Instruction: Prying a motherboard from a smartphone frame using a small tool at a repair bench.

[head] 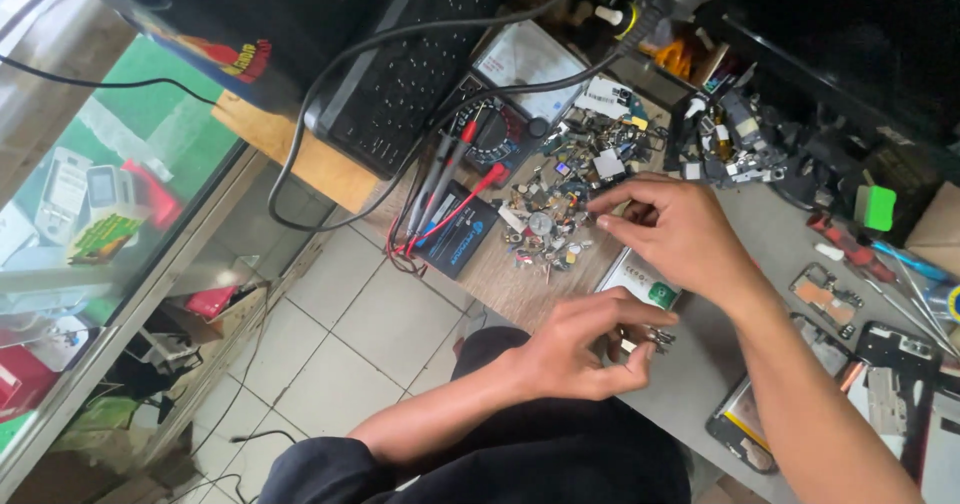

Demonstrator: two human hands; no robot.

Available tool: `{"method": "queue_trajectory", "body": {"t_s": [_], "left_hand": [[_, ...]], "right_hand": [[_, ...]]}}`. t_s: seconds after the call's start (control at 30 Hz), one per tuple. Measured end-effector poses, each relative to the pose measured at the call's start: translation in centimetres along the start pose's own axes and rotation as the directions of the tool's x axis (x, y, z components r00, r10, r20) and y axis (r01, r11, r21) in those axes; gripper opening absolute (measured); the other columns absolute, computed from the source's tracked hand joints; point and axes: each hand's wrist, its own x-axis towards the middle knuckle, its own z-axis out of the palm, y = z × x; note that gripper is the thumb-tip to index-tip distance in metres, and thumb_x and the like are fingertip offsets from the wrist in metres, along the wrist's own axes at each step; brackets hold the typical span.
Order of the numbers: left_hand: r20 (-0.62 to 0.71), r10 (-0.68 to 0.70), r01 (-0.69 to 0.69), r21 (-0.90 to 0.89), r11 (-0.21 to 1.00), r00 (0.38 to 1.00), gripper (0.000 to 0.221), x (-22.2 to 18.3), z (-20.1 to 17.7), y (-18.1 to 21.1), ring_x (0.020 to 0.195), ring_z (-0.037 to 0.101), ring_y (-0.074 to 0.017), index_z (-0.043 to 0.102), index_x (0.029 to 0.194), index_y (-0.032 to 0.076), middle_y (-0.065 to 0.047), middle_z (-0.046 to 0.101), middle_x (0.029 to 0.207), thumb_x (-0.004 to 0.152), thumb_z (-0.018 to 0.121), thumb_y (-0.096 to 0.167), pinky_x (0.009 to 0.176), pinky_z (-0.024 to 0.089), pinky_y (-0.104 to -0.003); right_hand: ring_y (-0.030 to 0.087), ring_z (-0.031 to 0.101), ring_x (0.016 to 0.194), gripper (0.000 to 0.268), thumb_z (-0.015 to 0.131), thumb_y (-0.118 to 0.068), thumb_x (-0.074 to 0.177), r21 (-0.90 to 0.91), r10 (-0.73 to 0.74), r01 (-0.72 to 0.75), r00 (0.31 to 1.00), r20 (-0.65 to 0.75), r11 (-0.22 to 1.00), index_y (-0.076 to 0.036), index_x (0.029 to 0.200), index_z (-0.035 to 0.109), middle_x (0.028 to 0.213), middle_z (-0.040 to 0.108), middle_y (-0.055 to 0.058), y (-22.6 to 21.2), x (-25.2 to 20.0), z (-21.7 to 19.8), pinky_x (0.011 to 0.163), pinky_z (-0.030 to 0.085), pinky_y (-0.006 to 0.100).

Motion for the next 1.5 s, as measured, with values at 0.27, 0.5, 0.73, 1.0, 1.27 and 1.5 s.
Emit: {"method": "queue_trajectory", "body": {"t_s": [0.27, 0.5, 0.73, 1.0, 1.27, 1.5], "left_hand": [[0.283, -0.028, -0.044, 0.247, 0.968, 0.959, 0.025, 0.0, -1.8, 0.4, 0.057, 0.052, -0.0133, 0.068, 0.121, 0.015, 0.0, 0.072, 0.102, 0.097, 0.064, 0.008, 0.061, 0.048, -0.027], [0.315, -0.03, -0.021, 0.159, 0.987, 0.949, 0.021, 0.5, -2.2, 0.7, 0.068, 0.059, -0.0188, 0.068, 0.119, 0.008, -0.003, 0.073, 0.104, 0.098, 0.063, 0.006, 0.063, 0.049, -0.03], [0.347, -0.024, -0.042, 0.181, 0.982, 0.938, 0.021, 0.5, -2.3, 0.5, 0.069, 0.062, -0.0195, 0.069, 0.118, 0.009, -0.001, 0.074, 0.108, 0.099, 0.062, 0.008, 0.063, 0.052, -0.031], [0.341, -0.057, 0.004, 0.153, 0.988, 0.938, 0.022, 0.7, -2.3, 1.0, 0.077, 0.068, -0.0204, 0.068, 0.12, 0.008, -0.004, 0.073, 0.108, 0.099, 0.062, 0.007, 0.071, 0.057, -0.031], [0.333, -0.075, 0.029, 0.142, 0.99, 0.94, 0.025, 0.6, -2.4, 0.9, 0.075, 0.065, -0.0174, 0.068, 0.122, 0.009, -0.004, 0.071, 0.103, 0.098, 0.062, 0.006, 0.071, 0.057, -0.028], [0.334, -0.104, 0.066, 0.123, 0.99, 0.937, 0.029, 0.7, -2.4, 0.9, 0.074, 0.061, -0.0176, 0.067, 0.124, 0.011, -0.004, 0.069, 0.098, 0.096, 0.062, 0.003, 0.069, 0.056, -0.027]], "right_hand": [[0.019, 0.07, 0.095, 0.022, 0.066, -0.019, 0.097, -0.331, 0.044, 0.012, 0.986, 0.163, 0.944, -0.018, 0.114, 0.081, 0.109, 0.074, 0.0, -0.2, 1.5, -0.1, 0.085, 0.054, 0.038], [0.015, 0.045, 0.046, 0.025, 0.065, -0.018, 0.1, -0.332, 0.051, -0.017, 0.994, 0.094, 0.943, -0.022, 0.12, 0.08, 0.1, 0.069, -0.001, -0.3, 1.1, -1.0, 0.057, 0.041, 0.034], [0.021, 0.055, 0.068, 0.045, 0.053, -0.019, 0.102, -0.526, 0.128, 0.112, 0.908, 0.398, 0.843, -0.04, 0.14, 0.068, 0.095, 0.054, 0.001, 0.0, 0.8, 0.9, 0.055, 0.044, 0.042], [0.023, 0.064, 0.084, 0.039, 0.062, -0.023, 0.097, -0.422, -0.096, 0.218, 0.952, 0.291, 0.88, -0.03, 0.134, 0.071, 0.1, 0.062, 0.003, -0.1, 1.2, 1.6, 0.064, 0.054, 0.043], [0.023, 0.062, 0.079, 0.024, 0.061, -0.021, 0.101, -0.467, -0.174, 0.291, 0.945, 0.276, 0.835, -0.016, 0.119, 0.076, 0.096, 0.059, 0.004, 0.5, 2.2, 2.0, 0.057, 0.051, 0.043], [0.024, 0.063, 0.081, 0.035, 0.068, -0.032, 0.095, -0.459, -0.034, 0.185, 0.948, 0.318, 0.869, -0.026, 0.129, 0.074, 0.1, 0.06, 0.002, -0.2, 2.9, 2.8, 0.057, 0.052, 0.045]]}}
